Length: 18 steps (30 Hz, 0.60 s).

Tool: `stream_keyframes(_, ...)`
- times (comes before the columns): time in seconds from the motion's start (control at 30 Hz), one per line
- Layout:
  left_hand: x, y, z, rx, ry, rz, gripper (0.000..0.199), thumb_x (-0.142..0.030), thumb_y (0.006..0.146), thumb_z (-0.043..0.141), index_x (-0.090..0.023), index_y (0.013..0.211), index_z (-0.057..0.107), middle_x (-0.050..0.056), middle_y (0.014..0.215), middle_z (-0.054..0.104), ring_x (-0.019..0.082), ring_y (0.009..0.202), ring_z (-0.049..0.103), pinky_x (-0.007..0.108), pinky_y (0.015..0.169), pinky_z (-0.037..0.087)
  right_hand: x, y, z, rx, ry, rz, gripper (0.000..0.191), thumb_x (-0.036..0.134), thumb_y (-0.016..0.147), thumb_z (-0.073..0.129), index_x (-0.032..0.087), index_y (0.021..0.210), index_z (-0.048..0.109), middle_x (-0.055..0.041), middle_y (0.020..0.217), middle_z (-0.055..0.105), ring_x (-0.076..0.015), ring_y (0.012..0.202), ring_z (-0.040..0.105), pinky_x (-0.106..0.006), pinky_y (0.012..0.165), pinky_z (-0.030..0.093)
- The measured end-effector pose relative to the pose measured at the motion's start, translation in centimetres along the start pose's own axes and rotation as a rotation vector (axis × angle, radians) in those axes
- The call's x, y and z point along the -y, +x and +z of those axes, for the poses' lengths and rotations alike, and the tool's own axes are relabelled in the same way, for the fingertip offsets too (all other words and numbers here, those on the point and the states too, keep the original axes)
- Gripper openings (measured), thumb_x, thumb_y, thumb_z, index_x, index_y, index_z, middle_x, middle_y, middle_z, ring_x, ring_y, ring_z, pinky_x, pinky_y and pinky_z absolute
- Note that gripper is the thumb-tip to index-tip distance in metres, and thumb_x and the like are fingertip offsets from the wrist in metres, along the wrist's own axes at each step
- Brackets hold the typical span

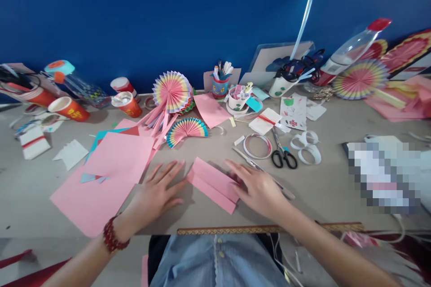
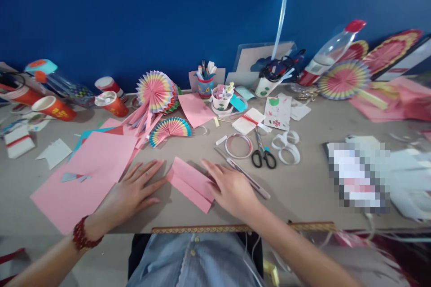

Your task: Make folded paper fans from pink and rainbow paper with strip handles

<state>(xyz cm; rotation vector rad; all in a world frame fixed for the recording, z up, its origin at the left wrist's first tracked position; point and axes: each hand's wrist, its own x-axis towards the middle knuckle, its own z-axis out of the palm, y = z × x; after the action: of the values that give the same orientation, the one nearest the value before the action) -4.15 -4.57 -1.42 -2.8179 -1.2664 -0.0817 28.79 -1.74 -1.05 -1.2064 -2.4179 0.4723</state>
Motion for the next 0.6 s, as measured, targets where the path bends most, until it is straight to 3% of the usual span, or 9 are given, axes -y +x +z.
stream_keyframes(0.1,-0.5,1.6,-0.9,-0.090,-0.026,-0.138,0.046,-0.042,0.100,0.048,-0.024,0.143,0.052,0.013,0.154,0.044,0.032,0.138,0.045,0.051,0.111,0.038,1.3,0.1,1.3,0.083,0.179,0.066,0.047,0.009,0.086,0.049,0.023,0.129,0.062,-0.0044,0.096,0.077,-0.0177,0.075,0.072,-0.025,0.065,0.053)
stream_keyframes(0.17,-2.0,2.6,-1.5,-0.137,-0.095,-0.255,0.038,-0.037,0.101,0.045,-0.018,0.131,0.060,0.015,0.134,0.059,0.029,0.119,0.058,0.046,0.098,0.048,2.2,-0.2,2.0,0.057,0.279,0.133,0.036,0.012,0.087,0.050,0.022,0.117,0.067,-0.0032,0.092,0.077,-0.0172,0.075,0.073,-0.024,0.064,0.052)
stream_keyframes(0.2,-3.0,3.1,-1.6,-0.111,-0.159,-0.233,0.036,-0.038,0.101,0.045,-0.017,0.123,0.064,0.014,0.122,0.064,0.027,0.109,0.061,0.043,0.092,0.051,2.6,-0.5,2.2,0.035,0.312,0.159,0.031,0.013,0.089,0.051,0.023,0.113,0.068,-0.0029,0.092,0.077,-0.0173,0.076,0.073,-0.024,0.065,0.052)
stream_keyframes(0.27,-4.7,4.0,-1.8,-0.040,-0.260,-0.147,0.034,-0.042,0.098,0.050,-0.018,0.114,0.067,0.012,0.114,0.066,0.026,0.101,0.063,0.041,0.086,0.053,3.2,-1.0,2.6,-0.011,0.346,0.185,0.030,0.015,0.092,0.049,0.023,0.115,0.067,-0.0030,0.092,0.077,-0.0172,0.076,0.073,-0.024,0.066,0.053)
stream_keyframes(0.37,-6.0,5.5,-1.4,-0.010,-0.261,-0.080,0.041,-0.041,0.096,0.055,-0.015,0.128,0.060,0.014,0.130,0.062,0.029,0.118,0.058,0.044,0.097,0.049,3.9,-1.8,2.9,-0.081,0.334,0.183,0.035,0.015,0.096,0.046,0.024,0.127,0.062,-0.0039,0.089,0.075,-0.0166,0.072,0.071,-0.024,0.066,0.053)
stream_keyframes(0.43,-5.6,6.5,-0.9,0.014,-0.261,0.008,0.041,-0.031,0.098,0.053,-0.014,0.135,0.055,0.013,0.142,0.056,0.027,0.132,0.050,0.047,0.111,0.040,4.3,-2.4,2.9,-0.080,0.328,0.124,0.035,0.015,0.098,0.044,0.023,0.127,0.062,-0.0047,0.088,0.074,-0.0165,0.072,0.069,-0.025,0.067,0.053)
stream_keyframes(0.53,-4.0,8.0,-0.4,0.058,-0.299,0.269,0.043,-0.015,0.100,0.043,-0.019,0.142,0.049,0.007,0.152,0.048,0.021,0.145,0.037,0.049,0.123,0.021,4.3,-2.9,2.5,-0.036,0.301,-0.036,0.039,0.011,0.096,0.041,0.020,0.129,0.060,-0.0067,0.094,0.073,-0.0178,0.080,0.068,-0.028,0.073,0.055)
stream_keyframes(0.6,-2.6,8.7,-0.2,0.069,-0.350,0.421,0.041,-0.016,0.102,0.042,-0.024,0.141,0.052,0.004,0.156,0.045,0.020,0.149,0.031,0.046,0.124,0.022,3.7,-2.7,2.1,-0.046,0.164,-0.116,0.042,0.008,0.092,0.043,0.018,0.128,0.060,-0.0099,0.106,0.072,-0.0216,0.092,0.066,-0.034,0.081,0.055)
